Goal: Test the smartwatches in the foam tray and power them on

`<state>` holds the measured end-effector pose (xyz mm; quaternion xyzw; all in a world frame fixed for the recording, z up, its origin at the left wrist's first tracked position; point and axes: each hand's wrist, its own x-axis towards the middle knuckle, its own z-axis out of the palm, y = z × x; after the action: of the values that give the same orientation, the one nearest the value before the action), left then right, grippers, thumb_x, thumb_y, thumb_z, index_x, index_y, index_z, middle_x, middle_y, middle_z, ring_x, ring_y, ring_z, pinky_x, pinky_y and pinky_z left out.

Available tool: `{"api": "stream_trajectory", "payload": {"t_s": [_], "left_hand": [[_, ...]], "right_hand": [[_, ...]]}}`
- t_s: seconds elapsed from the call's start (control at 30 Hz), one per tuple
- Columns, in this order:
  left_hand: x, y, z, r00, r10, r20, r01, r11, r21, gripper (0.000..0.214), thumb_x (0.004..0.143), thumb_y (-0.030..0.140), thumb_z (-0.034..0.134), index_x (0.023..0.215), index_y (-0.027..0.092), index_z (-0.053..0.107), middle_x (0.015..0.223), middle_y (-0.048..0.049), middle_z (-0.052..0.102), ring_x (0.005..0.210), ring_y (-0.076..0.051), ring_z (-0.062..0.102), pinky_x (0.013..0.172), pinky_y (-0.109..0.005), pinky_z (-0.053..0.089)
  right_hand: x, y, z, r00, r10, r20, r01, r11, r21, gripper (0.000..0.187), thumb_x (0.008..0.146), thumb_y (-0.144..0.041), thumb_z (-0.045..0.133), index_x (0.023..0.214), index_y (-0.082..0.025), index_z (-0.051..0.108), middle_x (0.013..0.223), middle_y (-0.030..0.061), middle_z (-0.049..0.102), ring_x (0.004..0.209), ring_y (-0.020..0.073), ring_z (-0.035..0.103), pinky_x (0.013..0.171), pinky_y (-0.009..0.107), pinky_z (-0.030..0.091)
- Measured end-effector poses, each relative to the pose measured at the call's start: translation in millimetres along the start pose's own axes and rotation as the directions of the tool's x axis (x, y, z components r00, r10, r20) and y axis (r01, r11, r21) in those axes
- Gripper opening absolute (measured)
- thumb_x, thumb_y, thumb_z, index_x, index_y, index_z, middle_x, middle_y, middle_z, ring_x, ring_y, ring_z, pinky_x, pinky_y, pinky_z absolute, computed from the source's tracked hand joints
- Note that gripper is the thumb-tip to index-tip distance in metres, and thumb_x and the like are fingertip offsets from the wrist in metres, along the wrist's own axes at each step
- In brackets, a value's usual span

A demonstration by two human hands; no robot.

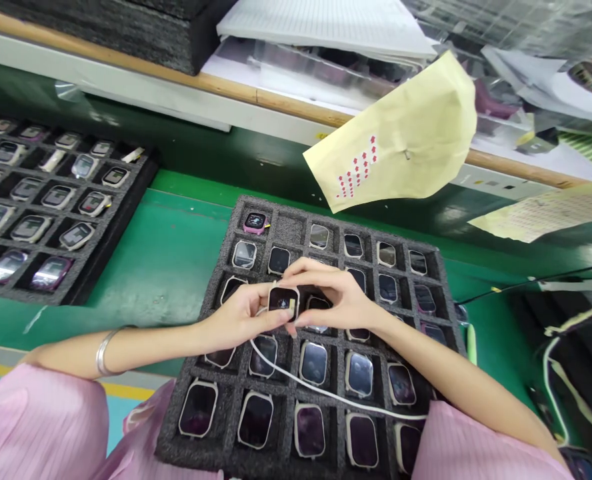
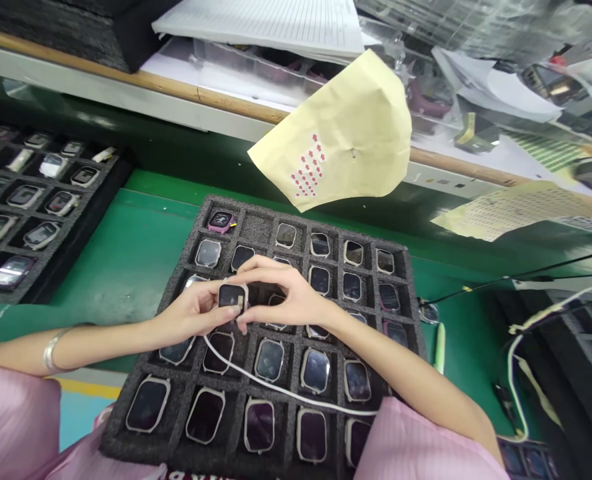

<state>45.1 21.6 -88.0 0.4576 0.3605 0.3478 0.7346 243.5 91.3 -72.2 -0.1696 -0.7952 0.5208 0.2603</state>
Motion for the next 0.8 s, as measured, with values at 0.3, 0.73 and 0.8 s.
{"api": "stream_trajectory", "payload": {"t_s": [0.3,0.73,0.8], "left_hand": [[4.8,-9.5,1.2,0.990,0.075,-0.117,-0.059,0.990,0.129,0.022,0.084,0.030,0.063,0.099,0.014,0.064,0.093,-0.0037,0.063,0.085,-0.017,0.054,0.077,-0.028,0.044],[5.4,-4.9,5.2,0.995,-0.093,-0.028,0.095,0.994,0.058,0.032,0.080,0.035,0.069,0.097,0.019,0.047,0.084,0.0039,0.051,0.051,-0.004,0.041,0.047,-0.021,0.030],[6.2,-6.5,4.3,0.996,-0.092,-0.020,0.093,0.994,0.061,0.032,0.082,0.036,0.068,0.099,0.018,0.047,0.085,0.0039,0.051,0.052,-0.004,0.041,0.048,-0.021,0.030]], "right_hand": [[-6.4,-9.1,18.5,0.996,-0.087,-0.034,0.053,0.823,-0.565,0.041,0.086,-0.034,0.068,0.122,-0.019,0.054,0.104,0.0098,0.066,0.095,0.0236,0.062,0.083,0.042,0.053],[42.7,27.3,-45.6,0.964,-0.013,-0.266,-0.168,0.747,-0.644,0.035,0.081,-0.035,0.071,0.108,-0.014,0.064,0.100,0.0115,0.063,0.092,0.0264,0.061,0.084,0.043,0.052],[42.1,32.9,-51.8,0.983,0.046,-0.177,-0.163,0.661,-0.732,0.041,0.085,-0.036,0.067,0.119,-0.014,0.062,0.110,0.0145,0.062,0.102,0.0304,0.059,0.092,0.048,0.049]]}}
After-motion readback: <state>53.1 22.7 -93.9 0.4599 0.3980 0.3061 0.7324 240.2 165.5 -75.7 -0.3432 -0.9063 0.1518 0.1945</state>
